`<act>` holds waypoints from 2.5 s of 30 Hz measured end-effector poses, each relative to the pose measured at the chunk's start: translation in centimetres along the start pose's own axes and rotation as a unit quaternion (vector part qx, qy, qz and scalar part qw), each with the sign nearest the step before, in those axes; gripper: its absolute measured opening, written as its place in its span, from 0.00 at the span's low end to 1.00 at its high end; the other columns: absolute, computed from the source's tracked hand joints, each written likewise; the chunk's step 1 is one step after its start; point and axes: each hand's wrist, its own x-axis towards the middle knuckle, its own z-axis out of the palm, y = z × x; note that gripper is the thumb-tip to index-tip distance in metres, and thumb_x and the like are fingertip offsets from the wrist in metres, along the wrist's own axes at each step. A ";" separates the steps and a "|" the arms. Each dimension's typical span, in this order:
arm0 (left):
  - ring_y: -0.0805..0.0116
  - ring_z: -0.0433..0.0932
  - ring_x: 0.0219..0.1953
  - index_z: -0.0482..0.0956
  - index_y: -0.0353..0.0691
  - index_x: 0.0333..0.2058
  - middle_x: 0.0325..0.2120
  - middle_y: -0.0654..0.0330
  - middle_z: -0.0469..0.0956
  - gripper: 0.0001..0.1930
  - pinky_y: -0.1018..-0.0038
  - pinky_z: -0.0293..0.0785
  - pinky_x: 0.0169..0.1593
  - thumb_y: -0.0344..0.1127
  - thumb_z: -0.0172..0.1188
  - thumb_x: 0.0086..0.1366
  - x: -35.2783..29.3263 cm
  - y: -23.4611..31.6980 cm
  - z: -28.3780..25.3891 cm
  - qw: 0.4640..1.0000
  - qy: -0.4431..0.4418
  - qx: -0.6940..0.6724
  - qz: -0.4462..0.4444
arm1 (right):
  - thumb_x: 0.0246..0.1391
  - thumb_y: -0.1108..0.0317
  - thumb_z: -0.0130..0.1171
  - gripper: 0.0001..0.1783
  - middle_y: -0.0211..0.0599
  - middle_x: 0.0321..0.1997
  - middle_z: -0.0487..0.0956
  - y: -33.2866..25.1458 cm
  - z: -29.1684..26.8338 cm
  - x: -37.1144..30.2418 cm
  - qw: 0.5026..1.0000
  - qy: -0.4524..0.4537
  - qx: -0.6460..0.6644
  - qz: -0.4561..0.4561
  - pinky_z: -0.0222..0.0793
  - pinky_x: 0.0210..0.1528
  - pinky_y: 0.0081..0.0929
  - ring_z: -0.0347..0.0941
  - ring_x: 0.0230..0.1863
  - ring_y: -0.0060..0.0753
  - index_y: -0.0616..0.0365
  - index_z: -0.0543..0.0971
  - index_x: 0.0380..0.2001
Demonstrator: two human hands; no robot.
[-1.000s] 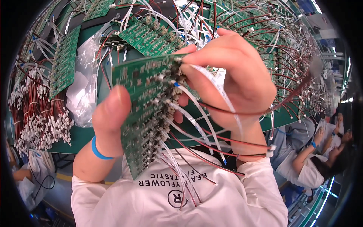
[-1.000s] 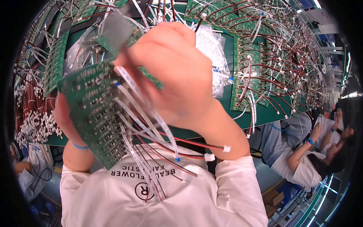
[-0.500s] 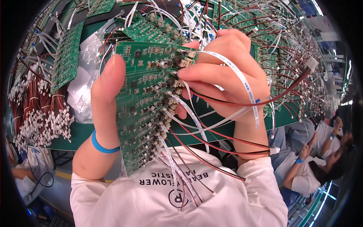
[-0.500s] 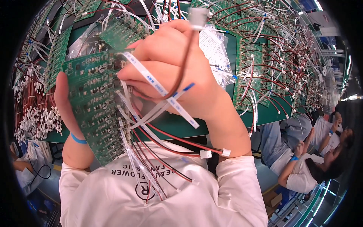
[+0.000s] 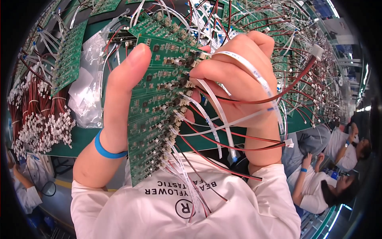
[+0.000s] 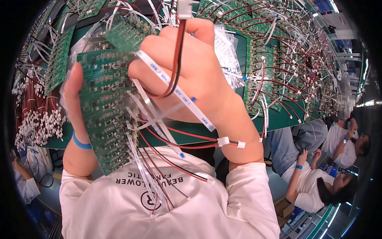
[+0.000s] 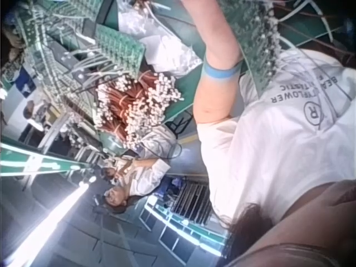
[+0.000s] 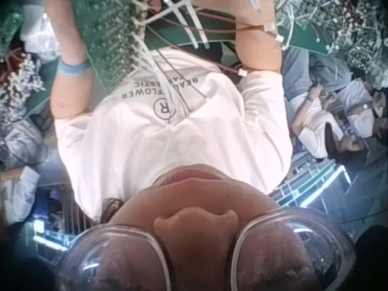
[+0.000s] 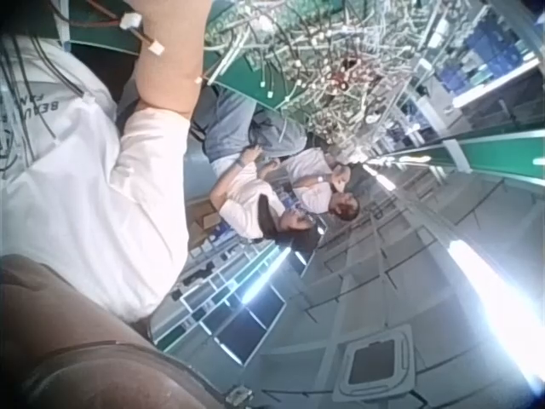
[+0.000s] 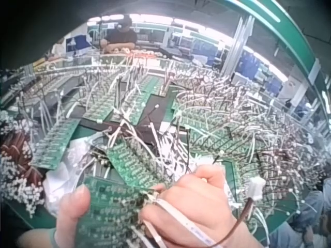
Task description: The person plugs ribbon cables and wire connectors into the ports on a panel of circuit boards by hand, then places the assembled board panel onto the workbench.
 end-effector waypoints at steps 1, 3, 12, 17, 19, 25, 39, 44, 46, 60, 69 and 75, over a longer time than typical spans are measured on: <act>0.68 0.76 0.35 0.71 0.35 0.47 0.36 0.56 0.76 0.29 0.74 0.74 0.38 0.57 0.40 0.63 0.2 0.2 -0.8 0.997 -0.080 -0.015 -0.002 | 0.27 0.66 0.67 0.11 0.23 0.21 0.72 0.0 0.1 0.0 1.000 0.006 0.004 0.005 0.54 0.36 0.28 0.68 0.25 0.29 0.48 0.78 0.21; 0.69 0.75 0.40 0.72 0.39 0.46 0.40 0.57 0.76 0.25 0.73 0.71 0.45 0.53 0.39 0.65 0.5 0.3 -1.4 0.987 -0.159 -0.030 -0.004 | 0.28 0.66 0.67 0.11 0.23 0.20 0.72 0.6 0.7 0.2 1.000 0.026 0.007 -0.008 0.54 0.35 0.28 0.67 0.24 0.29 0.48 0.78 0.22; 0.75 0.74 0.35 0.68 0.36 0.50 0.36 0.61 0.75 0.27 0.76 0.74 0.37 0.54 0.47 0.63 -0.6 1.0 -1.3 0.995 -0.052 0.082 -0.022 | 0.30 0.59 0.68 0.14 0.29 0.23 0.75 -0.7 0.3 1.4 1.000 -0.011 0.021 0.010 0.56 0.38 0.34 0.67 0.25 0.33 0.50 0.78 0.24; 0.77 0.69 0.41 0.69 0.35 0.49 0.40 0.63 0.73 0.23 0.79 0.65 0.46 0.49 0.40 0.68 0.8 -1.5 -1.5 0.993 -0.092 0.072 -0.002 | 0.30 0.68 0.65 0.09 0.28 0.19 0.69 -1.4 0.8 0.9 1.000 0.022 -0.010 -0.004 0.53 0.36 0.31 0.64 0.22 0.33 0.51 0.76 0.21; 0.80 0.70 0.40 0.71 0.38 0.44 0.38 0.66 0.73 0.21 0.80 0.68 0.44 0.50 0.41 0.68 0.1 -0.8 -0.2 0.996 -0.085 0.014 -0.015 | 0.33 0.72 0.65 0.10 0.30 0.20 0.67 -2.0 0.6 0.9 0.997 0.000 -0.031 0.064 0.54 0.40 0.31 0.62 0.27 0.35 0.53 0.75 0.22; 0.80 0.71 0.34 0.60 0.41 0.58 0.39 0.65 0.73 0.28 0.83 0.68 0.36 0.53 0.36 0.66 -0.2 -0.4 0.0 0.992 -0.087 0.087 -0.015 | 0.36 0.73 0.65 0.09 0.30 0.21 0.64 -2.1 1.1 0.7 0.994 0.078 0.017 0.080 0.52 0.36 0.30 0.58 0.27 0.35 0.54 0.74 0.22; 0.76 0.74 0.29 0.72 0.35 0.46 0.33 0.61 0.76 0.27 0.81 0.71 0.31 0.55 0.43 0.63 -0.5 0.9 1.6 0.995 -0.038 0.093 -0.004 | 0.32 0.69 0.64 0.09 0.26 0.20 0.69 -1.5 0.5 0.3 0.989 0.092 0.057 0.104 0.53 0.38 0.32 0.63 0.27 0.34 0.47 0.77 0.23; 0.74 0.75 0.29 0.71 0.34 0.47 0.33 0.59 0.77 0.27 0.80 0.72 0.31 0.54 0.41 0.63 0.5 0.3 1.2 0.995 -0.022 0.099 0.000 | 0.24 0.68 0.63 0.13 0.22 0.20 0.69 -1.1 0.9 0.5 0.991 0.114 -0.001 0.069 0.53 0.40 0.30 0.64 0.28 0.31 0.46 0.76 0.22; 0.72 0.76 0.30 0.71 0.33 0.47 0.33 0.57 0.77 0.29 0.77 0.74 0.32 0.55 0.41 0.62 0.5 0.1 1.4 0.992 -0.007 0.120 0.047 | 0.23 0.69 0.63 0.12 0.22 0.20 0.70 -0.9 0.6 0.3 0.992 0.110 -0.022 0.058 0.54 0.38 0.29 0.64 0.27 0.31 0.47 0.76 0.21; 0.70 0.76 0.31 0.69 0.29 0.49 0.34 0.55 0.76 0.32 0.76 0.76 0.32 0.55 0.40 0.62 0.2 0.1 2.2 0.992 0.018 0.114 0.051 | 0.21 0.65 0.62 0.14 0.21 0.23 0.73 -0.7 0.9 -0.4 0.989 0.113 0.041 0.085 0.52 0.39 0.28 0.65 0.30 0.30 0.46 0.78 0.22; 0.71 0.76 0.32 0.69 0.29 0.50 0.34 0.56 0.77 0.35 0.76 0.75 0.32 0.59 0.40 0.60 0.3 0.0 2.1 0.992 0.002 0.122 0.045 | 0.22 0.67 0.62 0.14 0.22 0.22 0.71 -0.3 1.4 -0.6 0.985 0.130 0.066 0.096 0.54 0.40 0.28 0.66 0.31 0.31 0.48 0.77 0.22; 0.71 0.75 0.32 0.69 0.31 0.50 0.33 0.56 0.77 0.34 0.76 0.75 0.33 0.59 0.41 0.59 0.4 -0.2 1.7 0.986 0.029 0.154 0.049 | 0.26 0.76 0.65 0.12 0.24 0.18 0.71 -0.7 1.1 -0.4 0.991 0.118 0.010 0.069 0.53 0.30 0.26 0.61 0.22 0.29 0.52 0.79 0.21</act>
